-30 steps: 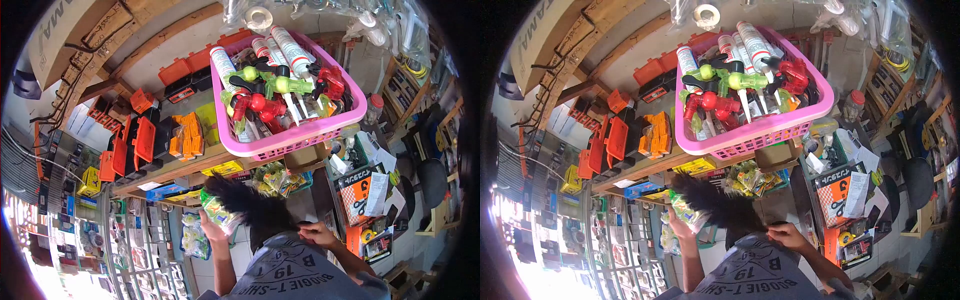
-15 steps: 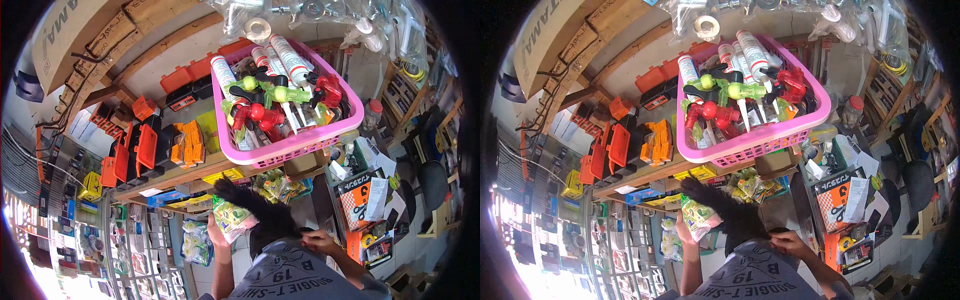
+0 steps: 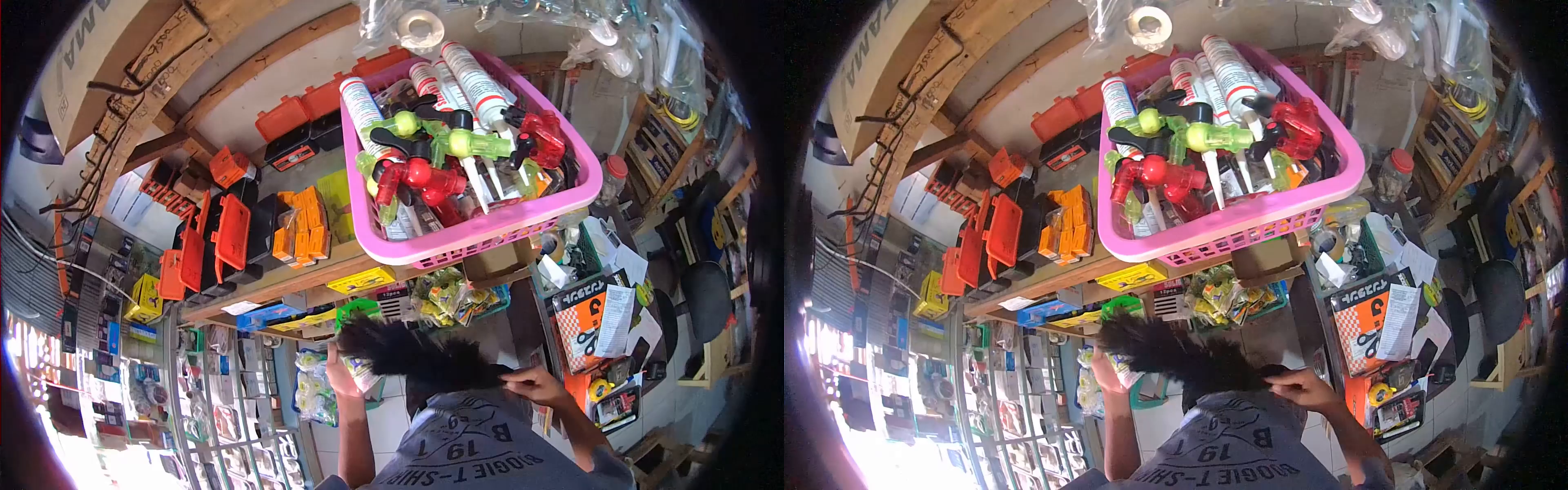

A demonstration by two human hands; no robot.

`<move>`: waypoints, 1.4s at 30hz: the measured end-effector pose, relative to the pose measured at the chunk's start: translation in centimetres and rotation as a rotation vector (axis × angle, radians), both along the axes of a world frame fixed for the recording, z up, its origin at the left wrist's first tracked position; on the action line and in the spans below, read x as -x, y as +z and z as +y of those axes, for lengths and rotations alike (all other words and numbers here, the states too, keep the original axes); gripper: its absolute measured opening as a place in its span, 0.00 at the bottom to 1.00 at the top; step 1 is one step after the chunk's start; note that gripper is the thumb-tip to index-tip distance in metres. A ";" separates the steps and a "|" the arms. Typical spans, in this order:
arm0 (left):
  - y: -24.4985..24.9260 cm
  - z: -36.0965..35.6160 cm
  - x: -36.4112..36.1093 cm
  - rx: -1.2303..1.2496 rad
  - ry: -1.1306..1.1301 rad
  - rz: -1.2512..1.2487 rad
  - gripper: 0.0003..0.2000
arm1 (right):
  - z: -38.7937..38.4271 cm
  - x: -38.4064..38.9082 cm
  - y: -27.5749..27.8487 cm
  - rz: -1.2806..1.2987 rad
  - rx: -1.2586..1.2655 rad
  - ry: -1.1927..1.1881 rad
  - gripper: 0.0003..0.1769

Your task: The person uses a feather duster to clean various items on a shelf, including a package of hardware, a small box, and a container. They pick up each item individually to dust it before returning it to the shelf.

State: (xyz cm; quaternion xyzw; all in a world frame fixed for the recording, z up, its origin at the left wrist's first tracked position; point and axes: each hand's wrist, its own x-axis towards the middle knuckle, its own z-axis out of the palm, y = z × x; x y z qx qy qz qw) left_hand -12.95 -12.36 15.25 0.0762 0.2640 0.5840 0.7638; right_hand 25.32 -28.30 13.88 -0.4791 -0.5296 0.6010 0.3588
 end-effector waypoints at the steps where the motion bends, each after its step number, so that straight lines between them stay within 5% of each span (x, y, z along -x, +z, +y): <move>1: 0.2 -0.1 0.0 0.004 0.006 0.002 0.22 | 0.0 -0.1 0.4 0.002 0.004 0.006 0.17; 5: 0.3 -1.5 -2.4 0.019 -0.146 0.021 0.23 | 0.7 0.4 0.8 -0.023 0.021 -0.075 0.15; 9: -0.4 -2.2 -4.6 0.025 -0.214 -0.330 0.26 | 1.4 1.4 -1.3 0.027 0.035 -0.162 0.16; 12: -1.7 -0.8 -2.1 -0.079 -0.179 -0.154 0.24 | 0.7 0.7 -0.3 -0.014 0.043 -0.055 0.15; 13: -0.9 -0.3 -2.0 0.056 -0.010 0.040 0.24 | 0.5 0.4 0.6 -0.016 0.040 -0.050 0.15; 15: -1.4 -0.2 -0.3 -0.293 -0.050 0.438 0.23 | 0.2 -0.2 2.2 -0.115 0.016 0.060 0.16; 16: -1.0 -0.4 0.4 -0.119 -0.164 0.006 0.21 | -0.1 -0.1 2.1 -0.109 0.029 0.055 0.16; 17: -2.1 -0.2 0.5 -0.120 -0.166 0.005 0.21 | 0.1 0.1 2.2 -0.109 0.028 0.053 0.16; 19: -5.3 0.1 -0.2 -0.389 -0.067 0.750 0.23 | 0.8 1.0 2.6 -0.245 0.019 0.010 0.16; 20: 0.4 -0.2 -4.7 0.078 -0.053 0.013 0.24 | 0.9 1.8 1.8 -0.246 0.017 0.003 0.16; 21: 1.0 -1.0 -6.0 0.027 -0.088 -0.035 0.26 | 1.1 3.0 0.3 -0.139 0.002 -0.092 0.16; 25: 0.7 -0.2 -8.2 0.059 0.095 0.063 0.27 | 1.7 4.5 -0.1 -0.087 -0.183 -0.036 0.16; 31: 1.4 0.6 -6.0 -0.039 0.161 0.084 0.28 | 0.6 4.7 -0.4 -0.048 -0.060 -0.148 0.18; 33: -2.2 0.6 -4.5 -0.369 0.209 0.599 0.27 | 1.0 4.8 -0.3 -0.052 -0.107 -0.117 0.19; 34: -1.4 0.7 -4.5 -0.369 0.206 0.599 0.27 | 1.1 4.6 -0.1 -0.067 -0.125 -0.115 0.19; 37: 1.0 1.0 -4.2 -0.129 0.093 -0.069 0.29 | 0.5 3.8 -2.4 -0.016 -0.082 -0.171 0.19; 42: -1.2 2.1 -1.9 -0.024 0.279 0.102 0.28 | 1.3 2.9 -0.1 -0.098 -0.074 -0.131 0.17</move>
